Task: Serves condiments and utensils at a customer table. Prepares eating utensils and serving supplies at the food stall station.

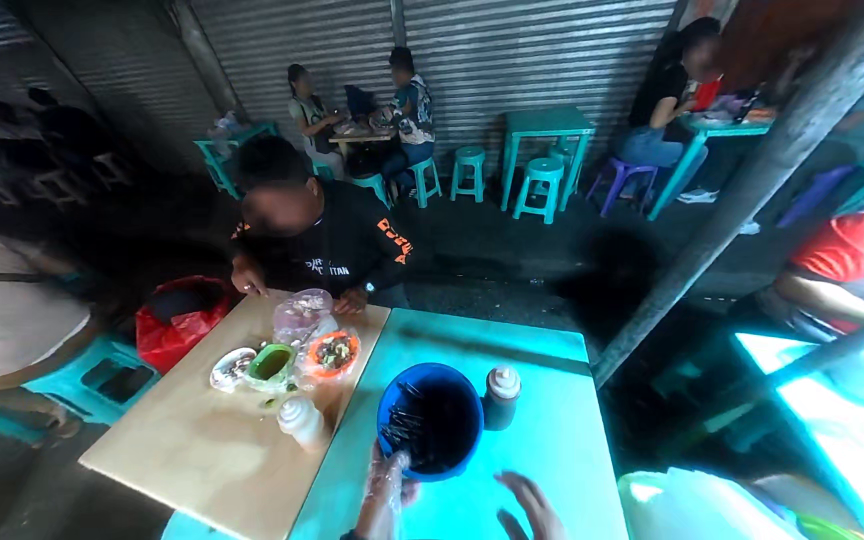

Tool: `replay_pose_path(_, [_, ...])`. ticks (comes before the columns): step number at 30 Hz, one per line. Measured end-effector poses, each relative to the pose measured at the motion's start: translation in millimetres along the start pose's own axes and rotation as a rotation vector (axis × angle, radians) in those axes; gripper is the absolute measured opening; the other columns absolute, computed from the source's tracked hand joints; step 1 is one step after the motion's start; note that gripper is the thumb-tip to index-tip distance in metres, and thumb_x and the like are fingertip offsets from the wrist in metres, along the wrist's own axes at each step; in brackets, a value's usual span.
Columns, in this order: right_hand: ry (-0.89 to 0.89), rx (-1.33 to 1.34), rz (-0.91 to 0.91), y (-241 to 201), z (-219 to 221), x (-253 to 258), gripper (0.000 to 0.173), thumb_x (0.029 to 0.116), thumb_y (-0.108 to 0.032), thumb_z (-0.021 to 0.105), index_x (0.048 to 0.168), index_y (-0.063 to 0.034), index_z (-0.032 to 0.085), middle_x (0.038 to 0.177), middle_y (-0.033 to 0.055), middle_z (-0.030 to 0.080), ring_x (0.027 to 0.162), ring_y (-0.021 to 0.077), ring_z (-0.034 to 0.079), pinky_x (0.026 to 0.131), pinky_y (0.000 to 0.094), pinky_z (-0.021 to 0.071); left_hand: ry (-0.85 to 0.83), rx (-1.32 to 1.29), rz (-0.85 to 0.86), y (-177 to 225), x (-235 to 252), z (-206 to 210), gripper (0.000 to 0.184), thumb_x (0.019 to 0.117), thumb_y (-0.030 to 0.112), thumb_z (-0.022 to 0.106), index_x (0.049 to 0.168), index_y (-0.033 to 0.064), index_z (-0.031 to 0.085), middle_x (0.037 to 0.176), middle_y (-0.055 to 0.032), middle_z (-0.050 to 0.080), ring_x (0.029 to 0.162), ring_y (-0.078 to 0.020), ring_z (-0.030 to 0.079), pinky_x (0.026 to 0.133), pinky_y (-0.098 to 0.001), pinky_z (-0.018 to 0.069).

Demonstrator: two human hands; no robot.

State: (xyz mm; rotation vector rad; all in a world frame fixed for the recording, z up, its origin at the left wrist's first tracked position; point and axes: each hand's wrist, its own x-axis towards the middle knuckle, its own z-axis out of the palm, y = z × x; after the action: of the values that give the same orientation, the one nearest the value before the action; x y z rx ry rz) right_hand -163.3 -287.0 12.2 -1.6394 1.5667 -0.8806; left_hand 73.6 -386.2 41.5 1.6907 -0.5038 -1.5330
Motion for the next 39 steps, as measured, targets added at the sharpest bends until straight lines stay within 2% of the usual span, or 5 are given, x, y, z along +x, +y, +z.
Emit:
replay_pose_path(7, [0.086, 0.991, 0.773, -20, 47, 124, 0.074, 0.1017, -0.072, 0.03, 0.16, -0.0279, 0.035, 0.166, 0.009, 0.034, 0.151, 0.0337, 0.033, 0.115, 0.0702, 0.0296, -0.214, -0.021, -0.044, -23, 39, -25, 0.067, 0.1023, 0.05, 0.05, 0.16, 0.0204, 0.033, 0.164, -0.016, 0.032, 0.148, -0.0421, 0.033, 0.106, -0.0746, 0.0344])
replay_pose_path(22, [0.409, 1.296, 0.491, -28, 87, 125, 0.061, 0.1106, -0.052, 0.024, 0.148, -0.0106, 0.048, 0.136, 0.0131, 0.064, 0.124, 0.0238, 0.063, 0.103, 0.0469, 0.0539, -0.097, -0.409, 0.12, -38, 47, 6, 0.049, 0.0961, 0.015, 0.049, 0.143, 0.0061, 0.042, 0.115, -0.0166, 0.061, 0.098, -0.0243, 0.063, 0.079, -0.0455, 0.0567])
replay_pose_path(28, [0.311, 0.844, 0.588, -17, 75, 114, 0.063, 0.11, -0.046, 0.038, 0.159, -0.0072, 0.032, 0.161, 0.0179, 0.038, 0.147, 0.0281, 0.039, 0.119, 0.0505, 0.0351, -0.179, -0.279, 0.066, -34, 50, -12, 0.061, 0.1008, 0.028, 0.052, 0.156, 0.0119, 0.031, 0.138, -0.0242, 0.055, 0.116, -0.0362, 0.06, 0.09, -0.0563, 0.0539])
replay_pose_path(34, [0.482, -0.063, -0.053, -44, 72, 106, 0.043, 0.0943, -0.018, 0.061, 0.136, -0.0053, 0.065, 0.146, 0.0267, 0.054, 0.138, 0.0484, 0.047, 0.114, 0.064, 0.0382, -0.098, -0.187, 0.191, -12, 47, -41, 0.064, 0.1083, 0.055, 0.024, 0.151, 0.0135, 0.045, 0.143, -0.0147, 0.058, 0.127, -0.0314, 0.058, 0.096, -0.0566, 0.0507])
replay_pose_path(39, [-0.339, -0.304, 0.347, -82, 66, 187, 0.057, 0.1017, -0.011, 0.049, 0.158, -0.0145, 0.041, 0.162, 0.0126, 0.039, 0.152, 0.0372, 0.031, 0.119, 0.0587, 0.032, -0.066, -0.212, 0.15, 1, 42, -46, 0.057, 0.1106, 0.048, 0.027, 0.145, 0.0081, 0.049, 0.131, -0.016, 0.064, 0.11, -0.0275, 0.066, 0.088, -0.0476, 0.0545])
